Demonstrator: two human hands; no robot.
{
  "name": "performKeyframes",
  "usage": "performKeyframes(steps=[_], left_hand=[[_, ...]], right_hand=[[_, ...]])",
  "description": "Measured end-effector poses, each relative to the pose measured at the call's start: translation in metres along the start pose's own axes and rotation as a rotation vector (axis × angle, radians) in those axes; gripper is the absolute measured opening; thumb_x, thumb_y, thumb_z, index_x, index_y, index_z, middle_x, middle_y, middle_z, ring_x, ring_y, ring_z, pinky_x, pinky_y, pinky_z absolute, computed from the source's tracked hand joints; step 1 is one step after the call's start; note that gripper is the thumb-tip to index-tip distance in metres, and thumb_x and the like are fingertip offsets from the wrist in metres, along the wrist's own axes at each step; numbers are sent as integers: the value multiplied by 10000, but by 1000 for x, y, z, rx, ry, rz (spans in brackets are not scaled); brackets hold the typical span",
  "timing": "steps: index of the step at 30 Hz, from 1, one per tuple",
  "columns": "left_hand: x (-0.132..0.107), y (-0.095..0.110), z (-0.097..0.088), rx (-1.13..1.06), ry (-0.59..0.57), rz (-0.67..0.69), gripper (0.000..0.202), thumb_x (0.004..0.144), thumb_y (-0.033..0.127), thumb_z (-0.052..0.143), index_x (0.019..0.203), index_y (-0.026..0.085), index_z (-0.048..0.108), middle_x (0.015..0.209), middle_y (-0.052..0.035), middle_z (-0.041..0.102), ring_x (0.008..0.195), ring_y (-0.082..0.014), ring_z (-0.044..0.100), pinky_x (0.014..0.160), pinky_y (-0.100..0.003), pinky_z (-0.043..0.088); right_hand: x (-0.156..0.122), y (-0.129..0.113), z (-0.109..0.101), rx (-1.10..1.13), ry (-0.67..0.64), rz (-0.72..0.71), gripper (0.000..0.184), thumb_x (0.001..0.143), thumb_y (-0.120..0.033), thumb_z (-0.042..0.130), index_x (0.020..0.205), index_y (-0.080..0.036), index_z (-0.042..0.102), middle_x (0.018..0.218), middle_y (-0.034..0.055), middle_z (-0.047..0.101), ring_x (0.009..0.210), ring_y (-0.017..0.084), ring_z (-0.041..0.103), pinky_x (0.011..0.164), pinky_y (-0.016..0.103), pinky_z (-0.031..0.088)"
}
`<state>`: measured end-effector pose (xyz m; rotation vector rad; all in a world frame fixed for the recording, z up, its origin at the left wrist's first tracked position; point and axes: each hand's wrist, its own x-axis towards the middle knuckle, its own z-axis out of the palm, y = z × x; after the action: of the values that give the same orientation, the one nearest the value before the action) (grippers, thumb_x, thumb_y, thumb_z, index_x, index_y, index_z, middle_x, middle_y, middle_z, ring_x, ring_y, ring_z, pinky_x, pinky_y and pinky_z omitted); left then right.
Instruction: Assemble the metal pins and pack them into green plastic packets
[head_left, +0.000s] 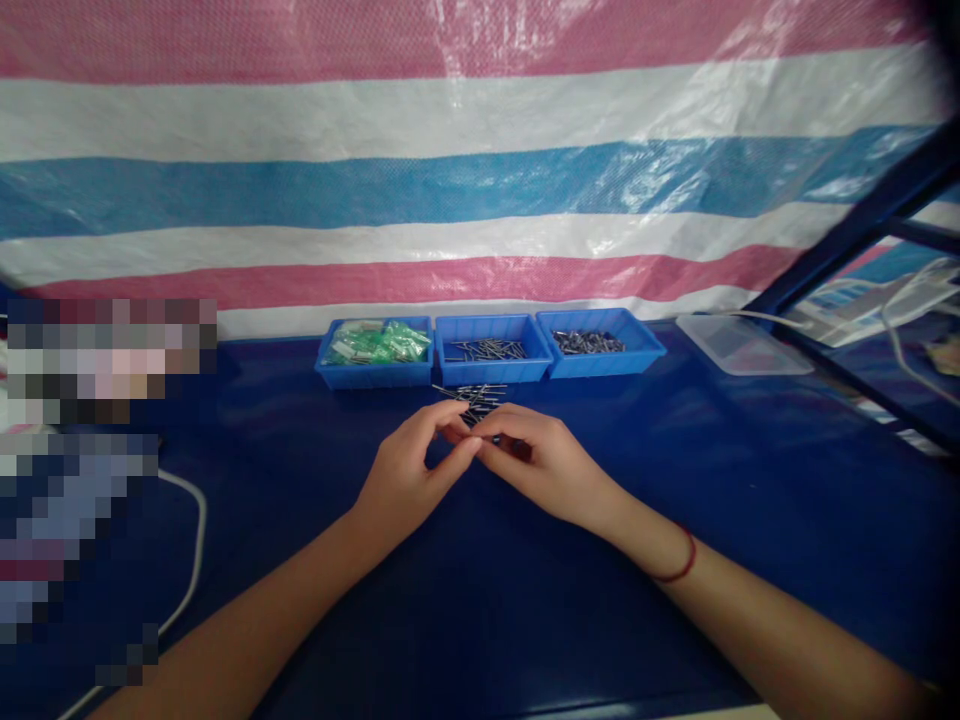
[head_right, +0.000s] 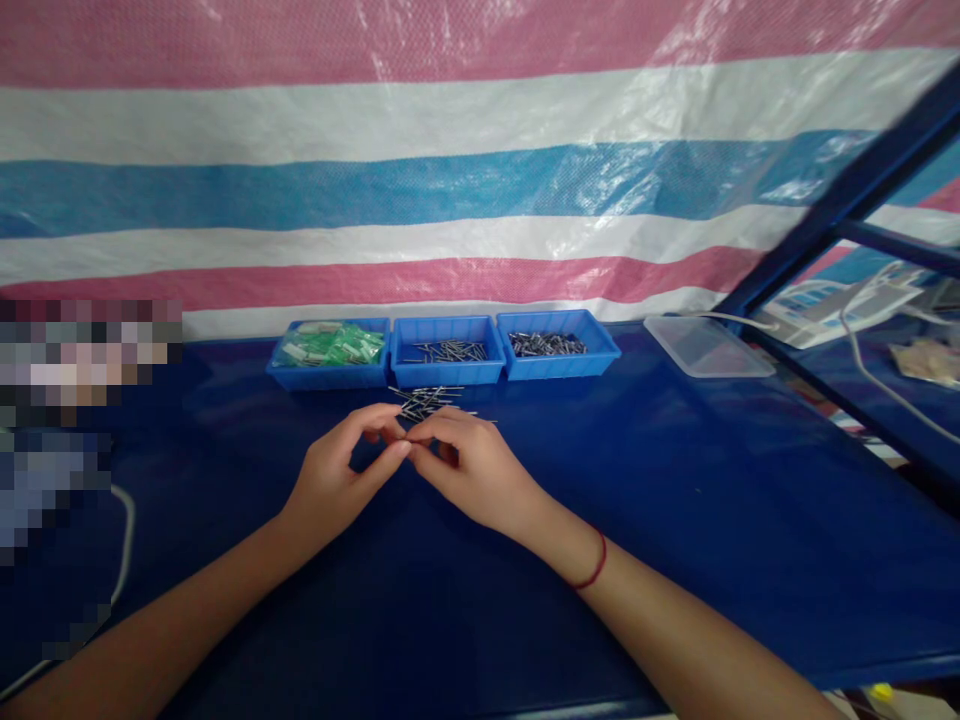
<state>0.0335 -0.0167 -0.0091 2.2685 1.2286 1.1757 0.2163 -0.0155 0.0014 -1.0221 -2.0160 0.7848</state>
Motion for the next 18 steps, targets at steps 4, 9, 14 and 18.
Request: performKeyframes(steps=[4,9,14,18], left_hand=[[1,0,1,-78,-13,-71,106,850,231,615,950,197,599,861,6,668,760,-124,625,716,-239,492],[2,3,-1,-95,-20,-75,27,860,209,591,845,188,600,812,11,649,735,-118,607,698,-237,477],[2,4,-2,-110,-10,-80,38,869,207,576,845,190,600,807,8,647,721,-116,601,681,-237,482],[1,2,-1,-115,0,-65,39,875,214,571,854,193,597,813,3,646,724,-119,598,681,-242,487]], right_hand=[[-1,2,1,12,6,18,128,885,-258,574,885,-187,681,817,39,650,663,125,534,601,259,401],[-1,2,1,9,9,22,125,880,-264,578,856,-184,670,757,25,621,647,122,516,596,256,396],[-1,0,1,30,-17,41,83,861,-215,584,882,-195,662,792,16,614,653,115,527,599,244,417],[-1,1,2,46,-13,31,93,862,-196,571,879,-205,663,779,11,609,661,116,528,598,240,427]])
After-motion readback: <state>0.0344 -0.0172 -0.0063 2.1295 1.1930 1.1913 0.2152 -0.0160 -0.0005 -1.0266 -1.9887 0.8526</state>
